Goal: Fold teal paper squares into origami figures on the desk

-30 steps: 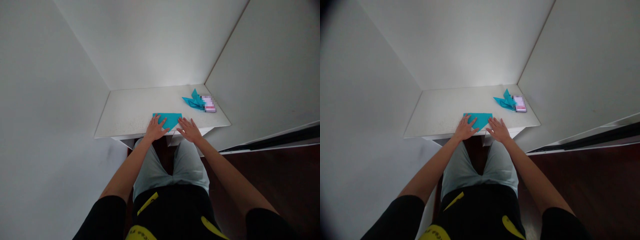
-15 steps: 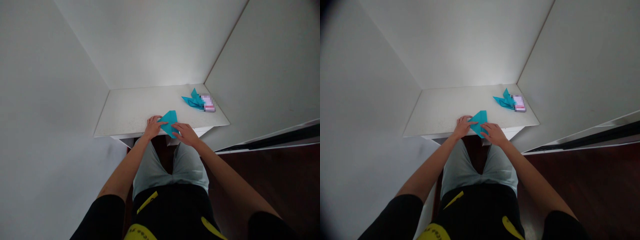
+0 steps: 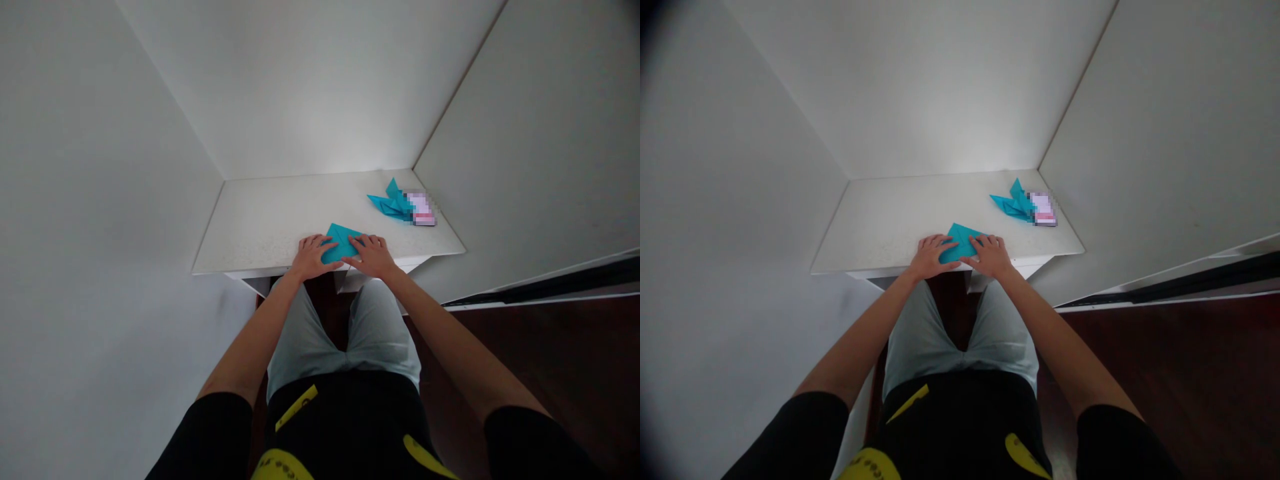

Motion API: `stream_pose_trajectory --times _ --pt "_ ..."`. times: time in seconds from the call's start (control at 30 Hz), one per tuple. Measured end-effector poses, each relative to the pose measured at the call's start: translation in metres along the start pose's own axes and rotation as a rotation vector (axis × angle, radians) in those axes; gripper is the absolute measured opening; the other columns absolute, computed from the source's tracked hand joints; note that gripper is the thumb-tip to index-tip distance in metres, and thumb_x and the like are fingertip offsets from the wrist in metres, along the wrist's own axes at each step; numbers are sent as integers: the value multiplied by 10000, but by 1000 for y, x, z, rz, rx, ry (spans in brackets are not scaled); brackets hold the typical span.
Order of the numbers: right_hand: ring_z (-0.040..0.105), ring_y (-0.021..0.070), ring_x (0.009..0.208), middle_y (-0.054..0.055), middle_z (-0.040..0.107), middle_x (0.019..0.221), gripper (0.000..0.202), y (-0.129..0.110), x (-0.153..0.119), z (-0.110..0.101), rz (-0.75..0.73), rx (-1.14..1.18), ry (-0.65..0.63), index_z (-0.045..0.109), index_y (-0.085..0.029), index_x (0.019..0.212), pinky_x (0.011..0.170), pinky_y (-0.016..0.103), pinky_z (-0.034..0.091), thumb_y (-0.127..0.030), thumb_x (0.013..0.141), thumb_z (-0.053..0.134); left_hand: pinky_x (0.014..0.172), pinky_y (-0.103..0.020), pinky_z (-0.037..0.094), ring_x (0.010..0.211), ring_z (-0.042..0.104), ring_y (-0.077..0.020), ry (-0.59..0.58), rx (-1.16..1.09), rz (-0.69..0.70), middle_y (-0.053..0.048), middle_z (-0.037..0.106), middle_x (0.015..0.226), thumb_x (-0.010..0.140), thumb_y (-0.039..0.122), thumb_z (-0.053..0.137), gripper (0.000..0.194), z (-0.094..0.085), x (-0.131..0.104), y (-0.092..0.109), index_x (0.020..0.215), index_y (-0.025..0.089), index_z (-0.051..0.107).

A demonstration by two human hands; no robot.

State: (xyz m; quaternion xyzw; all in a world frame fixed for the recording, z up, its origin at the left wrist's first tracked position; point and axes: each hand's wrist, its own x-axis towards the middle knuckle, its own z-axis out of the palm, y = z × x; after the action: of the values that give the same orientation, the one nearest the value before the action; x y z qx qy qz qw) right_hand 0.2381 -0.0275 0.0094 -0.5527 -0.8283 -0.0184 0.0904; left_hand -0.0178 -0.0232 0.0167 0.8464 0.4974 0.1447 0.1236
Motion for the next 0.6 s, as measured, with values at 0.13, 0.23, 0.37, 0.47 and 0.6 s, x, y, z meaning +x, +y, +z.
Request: stream_pose_trajectory --times 0.13,0.23,0.37,0.47,0.6 --pt "582 406 1308 212 658 1419 845 11 -1 -3 -58 45 -22 624 -183 1558 1146 545 413 -799 985 552 1310 -542 266 1557 423 -346 -17 -14 44 -21 545 1677 902 677 770 730 2 1 -4 1555 387 624" --pt "630 358 1284 201 661 1391 763 22 0 -3 -114 134 -37 637 -166 1543 1115 474 482 -719 1019 577 1301 -537 293 1564 431 -328 -27 -31 39 -9 549 1679 936 586 762 652 1 1 -6 1542 380 637" --pt "683 315 1243 160 682 1374 587 31 3 -4 -143 180 -35 677 -216 1506 1062 425 534 -594 1071 568 1289 -523 330 1559 459 -295 -15 -48 2 22 583 1652 1002 505 696 494 0 3 -7 1486 408 685" --pt "712 287 1190 134 715 1320 465 34 7 -6 -114 197 -47 722 -233 1445 1020 403 550 -483 1108 520 1292 -517 335 1553 477 -270 -11 -73 -20 44 606 1630 1045 484 631 410 2 5 -9 1441 426 717" --pt "725 270 1148 109 748 1262 404 33 14 -8 -54 226 -57 776 -251 1346 1007 402 550 -409 1113 487 1299 -512 334 1542 501 -257 0 -117 -49 50 638 1596 1059 466 609 367 4 6 -12 1396 415 744"
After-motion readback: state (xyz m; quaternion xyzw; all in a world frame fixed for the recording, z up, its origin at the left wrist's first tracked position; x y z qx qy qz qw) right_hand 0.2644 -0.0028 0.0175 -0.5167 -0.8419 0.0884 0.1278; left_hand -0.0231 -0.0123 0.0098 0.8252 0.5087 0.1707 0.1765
